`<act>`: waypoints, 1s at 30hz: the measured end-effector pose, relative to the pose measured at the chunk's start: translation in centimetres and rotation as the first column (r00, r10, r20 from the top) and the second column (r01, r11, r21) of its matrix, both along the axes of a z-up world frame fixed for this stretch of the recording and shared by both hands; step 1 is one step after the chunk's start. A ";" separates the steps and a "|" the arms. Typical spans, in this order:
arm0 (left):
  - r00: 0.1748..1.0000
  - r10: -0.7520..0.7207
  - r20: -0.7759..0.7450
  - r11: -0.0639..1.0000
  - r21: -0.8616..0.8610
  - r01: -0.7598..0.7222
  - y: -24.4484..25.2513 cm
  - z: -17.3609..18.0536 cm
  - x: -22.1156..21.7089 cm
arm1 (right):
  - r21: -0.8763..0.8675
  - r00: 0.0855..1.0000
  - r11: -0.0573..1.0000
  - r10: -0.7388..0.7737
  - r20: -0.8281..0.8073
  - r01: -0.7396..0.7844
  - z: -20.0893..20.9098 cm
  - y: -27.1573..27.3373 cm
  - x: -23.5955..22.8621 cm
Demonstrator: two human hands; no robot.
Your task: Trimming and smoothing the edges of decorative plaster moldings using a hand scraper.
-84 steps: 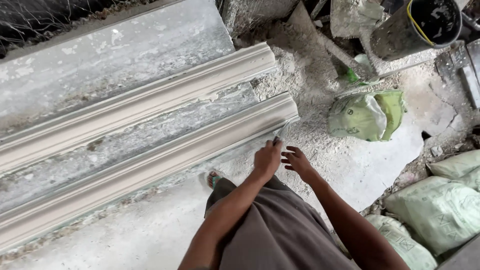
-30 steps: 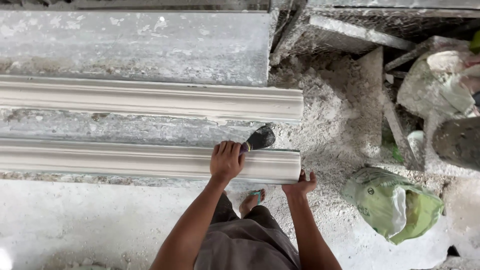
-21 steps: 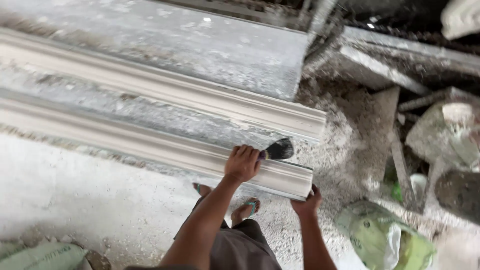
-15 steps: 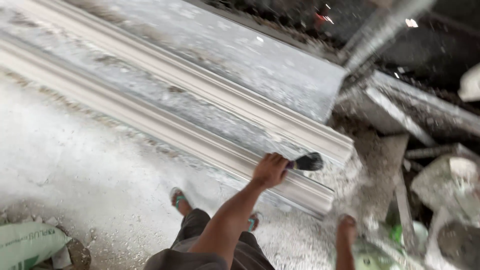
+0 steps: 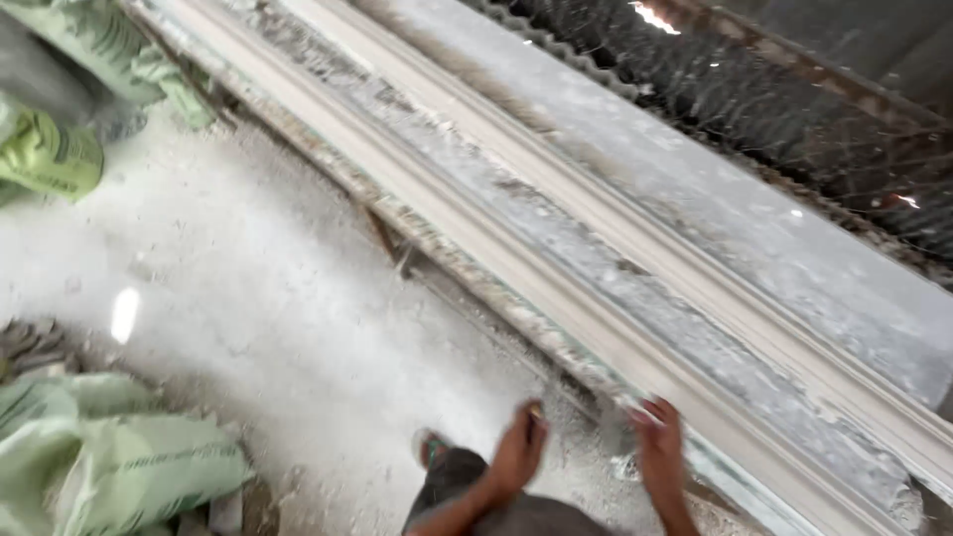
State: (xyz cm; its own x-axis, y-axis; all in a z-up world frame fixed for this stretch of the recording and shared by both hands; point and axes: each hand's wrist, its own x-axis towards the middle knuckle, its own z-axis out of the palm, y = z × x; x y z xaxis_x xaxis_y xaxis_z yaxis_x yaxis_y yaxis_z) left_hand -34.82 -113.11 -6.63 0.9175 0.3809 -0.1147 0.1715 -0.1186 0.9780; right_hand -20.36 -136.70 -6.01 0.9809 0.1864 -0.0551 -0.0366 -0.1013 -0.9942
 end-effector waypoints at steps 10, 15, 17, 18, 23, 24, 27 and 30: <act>0.796 0.604 -0.038 0.761 -0.271 -0.590 32.2 20.3 -6.1 | -0.327 0.759 0.699 0.643 -0.100 -0.636 4.5 35.5 2.1; 0.630 0.761 -0.156 0.584 -0.258 -0.770 41.6 16.5 -6.4 | -0.187 0.511 0.477 0.824 -0.243 -0.859 15.0 50.9 -0.2; 0.661 0.735 -0.150 0.620 -0.243 -0.746 44.7 15.3 -4.9 | -0.128 0.407 0.387 0.879 -0.247 -0.913 13.9 56.0 -1.0; 0.701 0.702 -0.124 0.668 -0.226 -0.709 46.9 14.7 -3.7 | -0.073 0.312 0.303 0.923 -0.225 -0.950 13.3 59.1 -1.0; 0.709 0.642 -0.291 0.647 -0.290 -0.705 59.8 12.3 3.3 | -0.234 0.081 0.063 0.994 -0.069 -0.970 12.3 75.3 2.6; 0.728 0.598 -0.335 0.696 -0.234 -0.679 63.7 14.1 5.1 | -0.286 0.079 0.007 0.968 -0.238 -0.958 12.4 79.2 4.2; 0.817 0.556 -0.153 0.826 -0.013 -0.564 74.1 14.2 8.6 | -0.507 0.234 -0.018 0.873 -0.428 -0.862 21.9 89.4 8.7; 0.851 0.492 -0.183 0.868 0.024 -0.496 81.7 19.2 13.2 | -0.540 0.294 0.140 0.932 -0.211 -0.830 23.1 96.0 13.3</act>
